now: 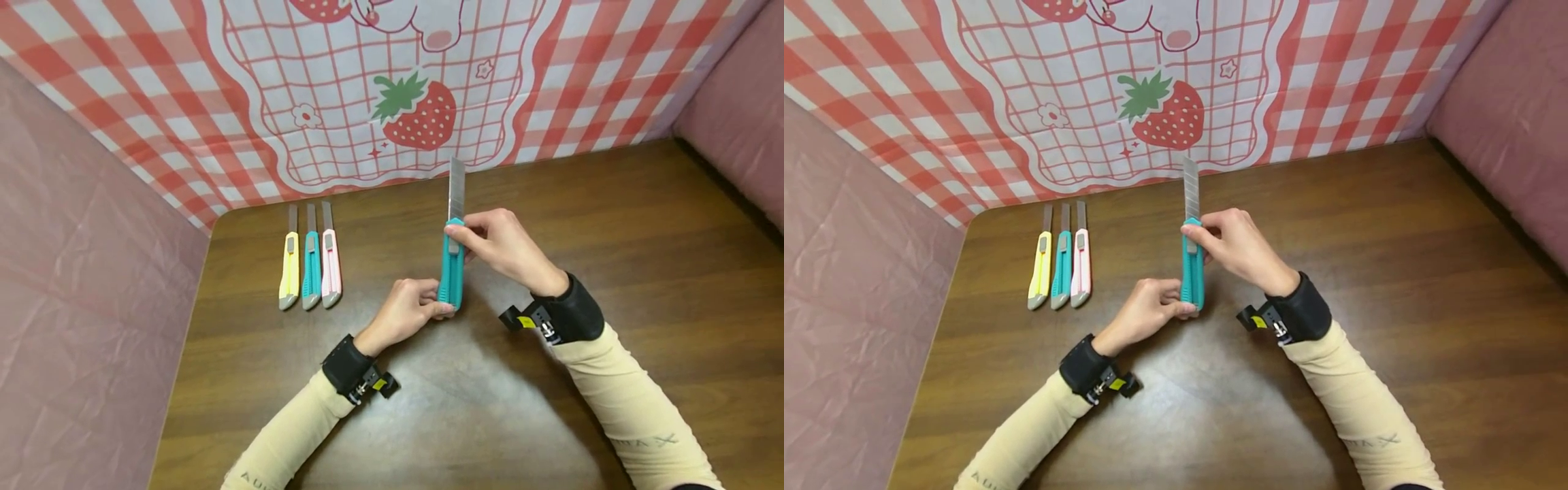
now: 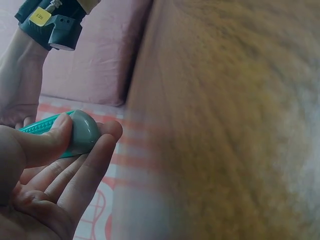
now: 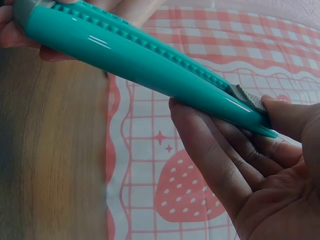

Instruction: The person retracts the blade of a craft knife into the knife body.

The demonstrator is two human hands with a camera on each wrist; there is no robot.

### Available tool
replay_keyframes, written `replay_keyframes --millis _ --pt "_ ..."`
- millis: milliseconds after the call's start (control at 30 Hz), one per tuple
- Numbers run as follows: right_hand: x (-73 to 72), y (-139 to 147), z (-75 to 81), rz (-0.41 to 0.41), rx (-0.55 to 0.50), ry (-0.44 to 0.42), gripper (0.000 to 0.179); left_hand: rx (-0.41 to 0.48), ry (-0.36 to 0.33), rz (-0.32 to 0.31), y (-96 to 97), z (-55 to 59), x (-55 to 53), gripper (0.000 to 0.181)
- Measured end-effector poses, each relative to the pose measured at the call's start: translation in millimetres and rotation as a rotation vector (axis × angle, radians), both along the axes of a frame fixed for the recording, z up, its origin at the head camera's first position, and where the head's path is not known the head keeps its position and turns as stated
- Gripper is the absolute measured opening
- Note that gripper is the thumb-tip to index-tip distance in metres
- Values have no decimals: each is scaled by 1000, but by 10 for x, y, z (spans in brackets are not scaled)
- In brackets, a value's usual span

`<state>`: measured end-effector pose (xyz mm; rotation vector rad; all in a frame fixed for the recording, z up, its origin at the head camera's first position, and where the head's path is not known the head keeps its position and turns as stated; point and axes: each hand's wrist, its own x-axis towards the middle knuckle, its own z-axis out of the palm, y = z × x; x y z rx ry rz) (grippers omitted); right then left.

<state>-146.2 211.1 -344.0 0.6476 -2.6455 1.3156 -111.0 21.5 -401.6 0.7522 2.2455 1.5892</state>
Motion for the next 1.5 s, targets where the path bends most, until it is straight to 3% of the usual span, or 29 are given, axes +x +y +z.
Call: replay_keyframes --millis 133,233,300,567,1000,1133,1500 --pt "17 3 -21 -2 2 7 23 3 -6 -6 -8 171 73 10" --pt "23 3 -37 1 0 1 22 -1 -18 -4 -10 182 81 9" --pt "23 -3 -44 -3 -7 -3 22 1 -18 -3 -12 160 72 10" --pt "13 -61 -75 -45 -92 -23 25 26 31 22 -30 -190 -98 12" --pt "-15 -80 -86 -61 -153 -80 33 -16 151 28 -44 -182 -114 13" --pt "-11 -80 -83 -52 -155 -102 35 -18 145 30 -39 -172 -107 13" --pt "2 -76 -80 -43 -82 -50 27 -35 88 43 -26 -177 -84 15"
